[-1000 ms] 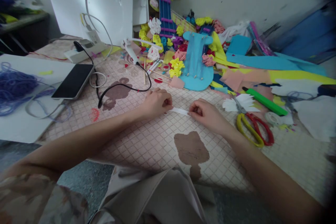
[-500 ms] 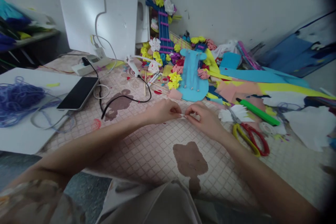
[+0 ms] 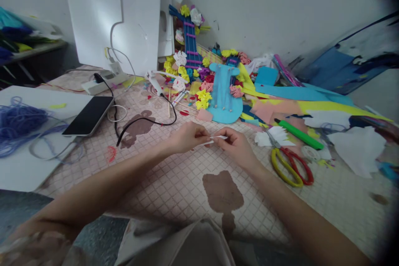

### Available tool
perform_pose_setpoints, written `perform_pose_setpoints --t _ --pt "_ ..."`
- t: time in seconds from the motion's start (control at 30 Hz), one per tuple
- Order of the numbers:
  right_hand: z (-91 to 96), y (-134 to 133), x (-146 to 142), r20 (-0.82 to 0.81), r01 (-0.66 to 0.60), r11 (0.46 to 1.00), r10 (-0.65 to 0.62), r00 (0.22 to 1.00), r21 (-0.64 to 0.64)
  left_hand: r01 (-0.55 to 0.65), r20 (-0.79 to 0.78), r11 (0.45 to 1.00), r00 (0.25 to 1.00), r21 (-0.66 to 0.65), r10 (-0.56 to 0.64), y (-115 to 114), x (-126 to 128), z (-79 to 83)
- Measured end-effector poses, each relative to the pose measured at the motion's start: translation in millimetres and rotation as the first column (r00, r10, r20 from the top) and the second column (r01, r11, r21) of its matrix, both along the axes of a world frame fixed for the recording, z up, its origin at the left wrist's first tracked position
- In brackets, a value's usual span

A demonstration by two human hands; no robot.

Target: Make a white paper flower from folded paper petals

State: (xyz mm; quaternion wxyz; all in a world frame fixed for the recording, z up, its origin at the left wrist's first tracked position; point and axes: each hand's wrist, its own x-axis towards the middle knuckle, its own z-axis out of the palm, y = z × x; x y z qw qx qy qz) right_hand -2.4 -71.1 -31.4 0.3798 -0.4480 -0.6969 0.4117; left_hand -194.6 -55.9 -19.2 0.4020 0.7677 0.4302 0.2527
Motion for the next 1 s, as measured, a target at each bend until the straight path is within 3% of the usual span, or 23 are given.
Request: perform_pose_setpoints --t 0.23,0.43,0.57,0.7,0.8,1.0 --pt "-0.3 5 9 -0.257 0.173 0.979 -0.195 0.946 -0.107 -0.034 0.031 0.998 0.999 -0.044 0.035 1 -4 0.4" --pt "-2.0 -2 3 -0.260 0.015 0.976 -0.073 0.963 -0.219 -0.045 0.086 0.994 0.995 -0.099 0.054 0 -2 0.8" --pt "-4.6 -2 2 -0.242 0.031 0.987 -0.069 0.968 -0.160 -0.052 0.049 0.998 0.997 -0.026 0.053 -2 -2 0.6" --pt "-1.3 0 7 -0.156 0.073 0.997 -0.069 0.985 0.019 -0.084 -0.033 0.988 0.995 0.130 0.089 -5 -3 2.2" --pt "1.1 -1 9 -0.082 0.047 0.992 -0.037 0.996 0.120 -0.082 -0.076 0.982 0.992 0.171 0.096 -7 -3 4.3" --pt "-2.0 0 11 -0.019 0.066 0.988 -0.064 0.998 0.136 -0.088 -0.086 0.978 0.991 0.187 0.105 -9 -2 6.9"
